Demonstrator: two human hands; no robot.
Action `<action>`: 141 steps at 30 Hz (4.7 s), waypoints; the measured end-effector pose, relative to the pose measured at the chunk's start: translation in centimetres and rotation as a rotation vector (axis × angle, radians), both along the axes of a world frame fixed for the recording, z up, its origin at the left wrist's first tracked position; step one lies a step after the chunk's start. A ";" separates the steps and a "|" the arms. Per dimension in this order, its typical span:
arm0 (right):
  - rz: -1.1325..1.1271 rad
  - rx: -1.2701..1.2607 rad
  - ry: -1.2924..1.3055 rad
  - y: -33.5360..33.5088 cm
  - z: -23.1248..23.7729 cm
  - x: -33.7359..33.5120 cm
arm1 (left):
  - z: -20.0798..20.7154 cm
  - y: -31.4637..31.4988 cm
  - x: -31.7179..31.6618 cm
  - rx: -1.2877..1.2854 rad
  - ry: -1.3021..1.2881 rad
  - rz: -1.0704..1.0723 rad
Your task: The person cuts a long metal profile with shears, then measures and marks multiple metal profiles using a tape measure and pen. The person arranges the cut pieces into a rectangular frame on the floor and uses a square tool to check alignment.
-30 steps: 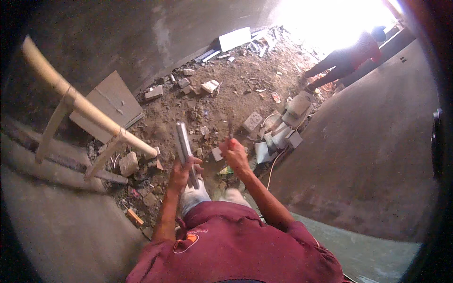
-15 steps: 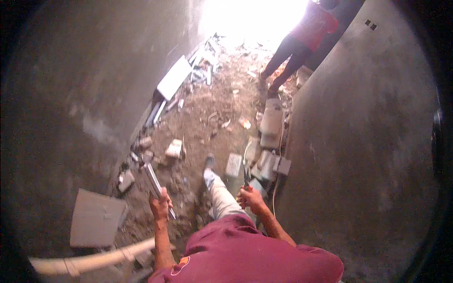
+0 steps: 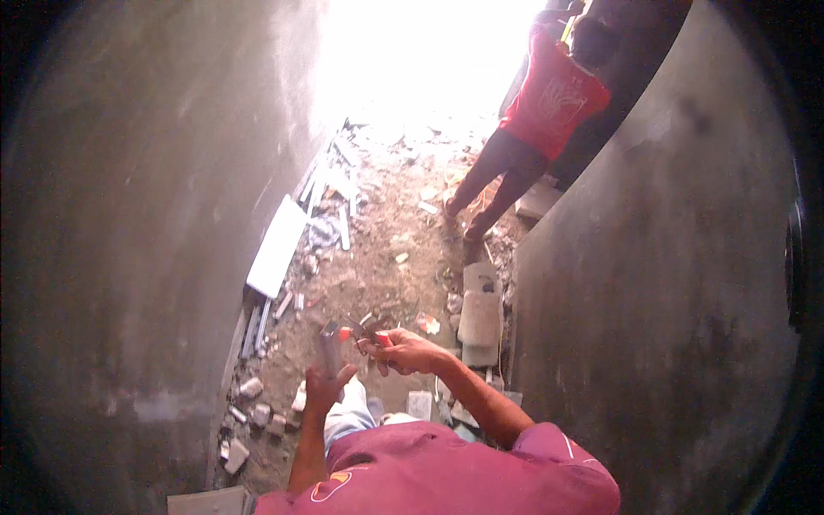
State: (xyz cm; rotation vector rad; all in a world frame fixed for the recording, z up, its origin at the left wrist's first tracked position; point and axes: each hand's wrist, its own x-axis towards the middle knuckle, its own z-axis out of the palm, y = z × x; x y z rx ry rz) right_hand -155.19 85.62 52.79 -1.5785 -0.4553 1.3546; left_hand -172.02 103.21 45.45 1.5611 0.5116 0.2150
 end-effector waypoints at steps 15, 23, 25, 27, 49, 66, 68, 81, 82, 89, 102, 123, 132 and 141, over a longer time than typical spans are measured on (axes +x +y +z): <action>0.174 -0.063 -0.061 19.4 3.0 44.2 | 3.8 27.4 47.4 -0.032 -0.051 -0.550; -0.300 -0.074 -1.193 25.9 2.4 62.4 | 8.4 32.7 69.3 -0.320 0.062 -0.570; -0.400 -0.048 -1.021 27.4 1.4 66.7 | 7.9 32.5 74.1 -0.377 0.078 -0.478; -0.566 0.064 -0.672 30.6 -0.8 71.1 | 6.1 31.9 79.5 -0.390 -0.032 -0.370; -0.638 0.336 -0.060 43.8 -1.3 134.7 | 5.2 43.6 148.6 -0.759 -0.305 -0.268; -0.863 0.058 -0.314 44.0 0.4 177.4 | 3.2 43.0 198.5 -0.658 -0.151 -0.501; -0.919 0.183 -0.354 43.8 -0.3 181.5 | 3.5 42.5 203.1 -0.796 -0.139 -0.456; -0.622 0.319 -1.063 35.0 -2.5 219.8 | -0.3 32.9 236.6 -1.557 -0.256 -0.240; -0.568 0.323 -1.011 33.0 -2.8 224.2 | 0.0 31.2 240.3 -1.612 -0.248 -0.242; -0.369 0.266 -0.800 27.2 2.1 244.9 | 4.7 27.4 257.8 -1.409 -0.323 -0.198; -0.421 0.133 -0.428 36.3 -0.6 274.4 | 6.9 36.2 286.1 -0.397 -0.117 -0.287; -0.508 -1.091 0.272 28.2 -33.0 296.1 | 0.7 66.5 343.9 -0.234 0.126 -0.165; -0.562 -1.115 -0.114 30.7 -37.5 347.4 | -20.0 73.9 362.9 0.014 0.373 0.021; -0.960 -0.208 -0.367 49.6 -22.5 395.2 | -28.5 73.0 374.4 0.312 0.933 -0.150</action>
